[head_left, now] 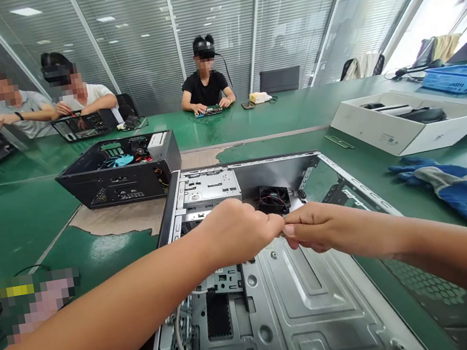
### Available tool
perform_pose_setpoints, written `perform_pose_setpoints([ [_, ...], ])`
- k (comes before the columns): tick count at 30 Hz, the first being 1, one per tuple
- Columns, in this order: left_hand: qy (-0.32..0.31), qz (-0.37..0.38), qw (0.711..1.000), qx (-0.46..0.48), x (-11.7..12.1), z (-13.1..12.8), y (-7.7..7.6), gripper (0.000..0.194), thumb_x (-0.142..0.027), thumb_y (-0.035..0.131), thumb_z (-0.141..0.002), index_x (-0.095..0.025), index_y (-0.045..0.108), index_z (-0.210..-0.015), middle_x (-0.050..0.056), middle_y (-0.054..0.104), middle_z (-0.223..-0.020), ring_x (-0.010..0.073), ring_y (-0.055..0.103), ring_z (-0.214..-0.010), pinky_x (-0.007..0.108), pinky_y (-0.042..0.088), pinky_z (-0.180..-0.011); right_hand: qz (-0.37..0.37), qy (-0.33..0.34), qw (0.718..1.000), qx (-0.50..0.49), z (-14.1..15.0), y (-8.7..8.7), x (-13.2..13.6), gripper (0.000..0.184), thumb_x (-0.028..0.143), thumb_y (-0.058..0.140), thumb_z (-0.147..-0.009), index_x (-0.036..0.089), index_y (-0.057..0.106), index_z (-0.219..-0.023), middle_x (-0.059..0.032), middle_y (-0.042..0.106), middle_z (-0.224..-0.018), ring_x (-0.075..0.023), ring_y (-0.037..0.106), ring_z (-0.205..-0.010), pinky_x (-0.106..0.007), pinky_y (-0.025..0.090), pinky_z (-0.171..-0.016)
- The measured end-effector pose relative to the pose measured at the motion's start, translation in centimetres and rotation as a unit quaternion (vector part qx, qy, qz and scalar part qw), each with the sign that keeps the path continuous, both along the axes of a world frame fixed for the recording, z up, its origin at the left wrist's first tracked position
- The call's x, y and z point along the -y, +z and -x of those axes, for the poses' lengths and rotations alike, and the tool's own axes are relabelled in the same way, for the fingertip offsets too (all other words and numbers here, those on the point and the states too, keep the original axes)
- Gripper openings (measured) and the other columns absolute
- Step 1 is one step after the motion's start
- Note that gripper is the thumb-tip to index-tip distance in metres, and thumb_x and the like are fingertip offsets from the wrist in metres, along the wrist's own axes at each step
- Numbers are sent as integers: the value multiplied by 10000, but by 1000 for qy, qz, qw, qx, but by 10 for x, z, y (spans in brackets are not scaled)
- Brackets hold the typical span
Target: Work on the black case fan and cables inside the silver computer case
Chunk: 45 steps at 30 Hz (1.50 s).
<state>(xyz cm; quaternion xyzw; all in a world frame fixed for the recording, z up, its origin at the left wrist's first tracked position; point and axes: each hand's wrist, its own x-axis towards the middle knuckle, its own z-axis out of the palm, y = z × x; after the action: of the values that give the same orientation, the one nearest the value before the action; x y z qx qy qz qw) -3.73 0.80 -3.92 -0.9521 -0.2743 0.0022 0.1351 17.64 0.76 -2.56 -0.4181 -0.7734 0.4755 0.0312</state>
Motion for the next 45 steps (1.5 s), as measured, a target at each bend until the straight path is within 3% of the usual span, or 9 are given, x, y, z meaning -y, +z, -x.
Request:
perform_pose_setpoints([
  [4, -7, 16, 1000, -3, -4, 0, 1, 93, -175, 464, -935, -183, 553, -909, 11, 648, -672, 171, 578, -557, 294, 265, -471, 40, -20, 999, -29, 0, -3, -1, 464, 604, 484, -899, 172, 599, -774, 42, 428, -590, -99, 334, -524, -254, 291, -506],
  [8, 70, 131, 989, -15, -7, 0, 6, 278, -386, 393, -1012, -191, 583, -955, 32, 665, -695, 161, 548, -521, 291, 222, -455, -181, 13, 982, 43, -2, -16, -2, 359, 449, 502, -945, 184, 624, -736, 20, 525, -604, -113, 410, -544, -258, 310, -535],
  [13, 70, 258, 963, -32, -12, 0, 12, 348, -403, 361, -1015, -199, 620, -904, 44, 694, -793, 160, 577, -619, 285, 279, -498, -513, 154, 840, 88, -8, -35, 1, 297, 298, 456, -1009, 173, 617, -792, -20, 587, -657, -141, 456, -555, -296, 274, -562],
  [16, 57, 286, 956, -43, -13, 0, 13, 365, -390, 358, -1016, -198, 634, -876, 44, 703, -811, 163, 584, -648, 286, 319, -533, -583, 189, 785, 90, -7, -37, 3, 371, 286, 389, -1039, 173, 590, -749, -34, 565, -662, -152, 447, -573, -307, 269, -572],
  [25, 60, 79, 995, -32, 1, 1, 2, 112, -269, 515, -941, -210, 609, -923, 15, 649, -634, 175, 572, -525, 287, 256, -462, -197, 38, 980, 11, 2, -22, 6, 464, 494, 303, -1020, 202, 470, -701, 27, 443, -618, -119, 381, -571, -269, 306, -560],
  [34, 11, -56, 998, 36, 0, 3, -4, 92, -158, 477, -895, -192, 539, -837, 6, 619, -600, 184, 605, -535, 281, 311, -456, 164, -74, 960, -214, -1, -26, -2, 511, 658, 571, -862, 189, 480, -680, 94, 312, -520, -63, 206, -488, -248, 191, -489],
  [38, 30, -13, 999, 4, -2, 4, 0, 111, -206, 464, -937, -187, 561, -886, 12, 625, -612, 178, 590, -530, 278, 327, -469, 129, -71, 971, -189, 0, -27, -3, 478, 624, 509, -909, 186, 504, -717, 86, 335, -523, -76, 237, -493, -252, 207, -499],
  [41, 59, 35, 997, -18, -6, 3, 2, 156, -287, 468, -967, -182, 579, -936, 22, 629, -617, 177, 574, -510, 284, 306, -462, -48, -41, 995, -83, 1, -26, -4, 398, 501, 457, -960, 188, 518, -722, 42, 437, -586, -106, 357, -550, -262, 272, -537],
  [45, 81, 81, 992, -44, -8, 0, 2, 232, -343, 446, -988, -172, 602, -962, 52, 653, -651, 178, 575, -522, 295, 330, -496, -302, 47, 951, 33, 5, -32, -4, 212, 282, 481, -953, 184, 566, -785, -15, 574, -710, -145, 473, -650, -284, 342, -622],
])
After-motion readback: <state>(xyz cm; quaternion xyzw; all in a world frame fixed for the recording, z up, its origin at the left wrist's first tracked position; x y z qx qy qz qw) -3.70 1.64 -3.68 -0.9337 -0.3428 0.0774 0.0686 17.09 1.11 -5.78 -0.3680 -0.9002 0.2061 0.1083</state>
